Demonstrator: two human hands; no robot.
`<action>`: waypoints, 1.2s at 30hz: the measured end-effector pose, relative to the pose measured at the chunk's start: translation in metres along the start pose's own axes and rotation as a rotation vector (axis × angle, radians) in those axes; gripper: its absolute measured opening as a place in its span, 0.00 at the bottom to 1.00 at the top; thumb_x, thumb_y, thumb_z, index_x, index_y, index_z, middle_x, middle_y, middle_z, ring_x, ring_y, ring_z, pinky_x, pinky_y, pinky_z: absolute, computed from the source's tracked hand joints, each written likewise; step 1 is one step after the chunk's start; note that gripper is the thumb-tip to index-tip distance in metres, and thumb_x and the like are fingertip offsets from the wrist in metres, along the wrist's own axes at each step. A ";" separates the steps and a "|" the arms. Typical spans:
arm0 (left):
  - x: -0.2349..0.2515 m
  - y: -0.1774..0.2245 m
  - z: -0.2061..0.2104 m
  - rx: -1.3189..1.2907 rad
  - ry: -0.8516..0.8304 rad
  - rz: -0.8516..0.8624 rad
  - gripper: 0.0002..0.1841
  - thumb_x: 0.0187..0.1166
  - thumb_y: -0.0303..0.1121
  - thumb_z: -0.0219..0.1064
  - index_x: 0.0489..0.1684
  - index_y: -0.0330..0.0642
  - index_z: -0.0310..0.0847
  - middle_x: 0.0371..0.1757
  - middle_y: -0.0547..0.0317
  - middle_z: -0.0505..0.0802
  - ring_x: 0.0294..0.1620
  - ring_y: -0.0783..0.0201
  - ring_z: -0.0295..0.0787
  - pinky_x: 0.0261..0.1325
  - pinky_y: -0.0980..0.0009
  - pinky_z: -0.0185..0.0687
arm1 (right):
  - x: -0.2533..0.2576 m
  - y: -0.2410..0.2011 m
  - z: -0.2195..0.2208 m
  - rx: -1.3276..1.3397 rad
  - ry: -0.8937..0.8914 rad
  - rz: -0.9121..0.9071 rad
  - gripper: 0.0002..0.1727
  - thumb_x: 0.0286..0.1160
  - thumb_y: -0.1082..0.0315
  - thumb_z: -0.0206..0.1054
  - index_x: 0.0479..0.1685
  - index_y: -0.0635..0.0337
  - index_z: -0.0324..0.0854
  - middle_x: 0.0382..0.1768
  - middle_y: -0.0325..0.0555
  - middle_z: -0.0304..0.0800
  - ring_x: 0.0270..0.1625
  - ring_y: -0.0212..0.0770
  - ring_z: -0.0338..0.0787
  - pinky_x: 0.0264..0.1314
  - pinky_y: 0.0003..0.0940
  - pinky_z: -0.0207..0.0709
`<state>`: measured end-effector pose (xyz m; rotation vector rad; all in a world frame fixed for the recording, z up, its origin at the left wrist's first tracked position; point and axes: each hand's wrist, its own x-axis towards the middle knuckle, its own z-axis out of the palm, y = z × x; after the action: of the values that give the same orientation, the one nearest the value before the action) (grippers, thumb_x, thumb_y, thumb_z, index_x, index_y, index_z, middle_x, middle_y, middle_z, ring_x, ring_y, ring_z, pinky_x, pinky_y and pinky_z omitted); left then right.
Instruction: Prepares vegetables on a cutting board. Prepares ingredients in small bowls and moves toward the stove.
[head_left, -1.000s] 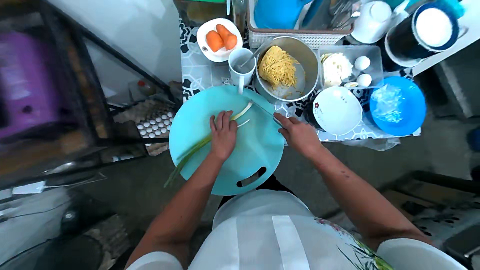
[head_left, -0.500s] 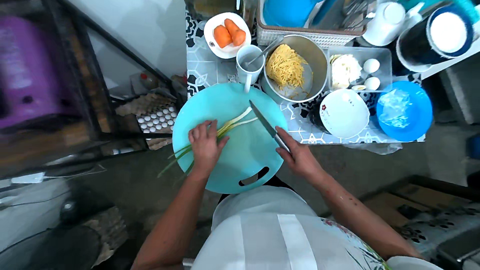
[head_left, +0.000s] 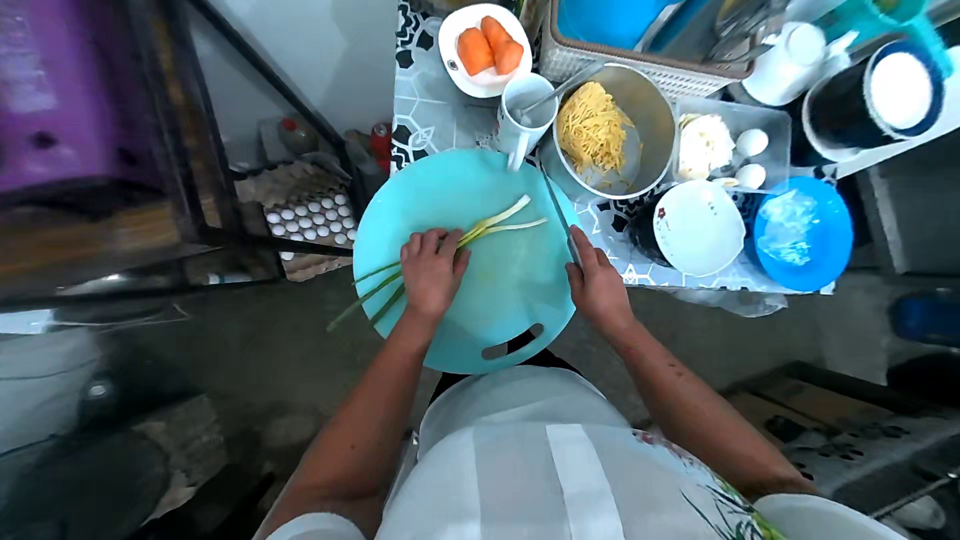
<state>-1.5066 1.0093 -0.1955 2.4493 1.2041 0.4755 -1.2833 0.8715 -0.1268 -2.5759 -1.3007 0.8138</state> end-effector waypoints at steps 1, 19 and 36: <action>0.003 0.003 0.002 0.003 0.002 0.012 0.19 0.80 0.43 0.71 0.64 0.45 0.88 0.60 0.42 0.90 0.61 0.37 0.84 0.61 0.40 0.76 | 0.002 0.000 0.004 0.008 -0.006 0.006 0.36 0.89 0.67 0.58 0.96 0.46 0.52 0.63 0.70 0.82 0.49 0.67 0.91 0.53 0.62 0.84; 0.062 0.039 0.022 -0.049 -0.155 0.114 0.24 0.78 0.48 0.73 0.68 0.46 0.86 0.64 0.43 0.89 0.66 0.38 0.83 0.69 0.38 0.72 | 0.004 0.001 0.014 0.143 0.046 -0.153 0.33 0.88 0.66 0.61 0.93 0.46 0.60 0.58 0.64 0.86 0.44 0.61 0.92 0.48 0.59 0.87; -0.005 -0.022 -0.015 -0.077 -0.013 -0.029 0.10 0.80 0.34 0.71 0.48 0.37 0.92 0.49 0.40 0.92 0.57 0.37 0.87 0.61 0.42 0.81 | -0.030 -0.052 0.049 0.147 -0.214 -0.433 0.30 0.91 0.62 0.55 0.92 0.49 0.61 0.52 0.62 0.88 0.38 0.52 0.92 0.43 0.47 0.87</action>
<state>-1.5305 1.0205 -0.1934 2.3629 1.1924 0.4880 -1.3599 0.8742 -0.1372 -2.0278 -1.7021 1.0639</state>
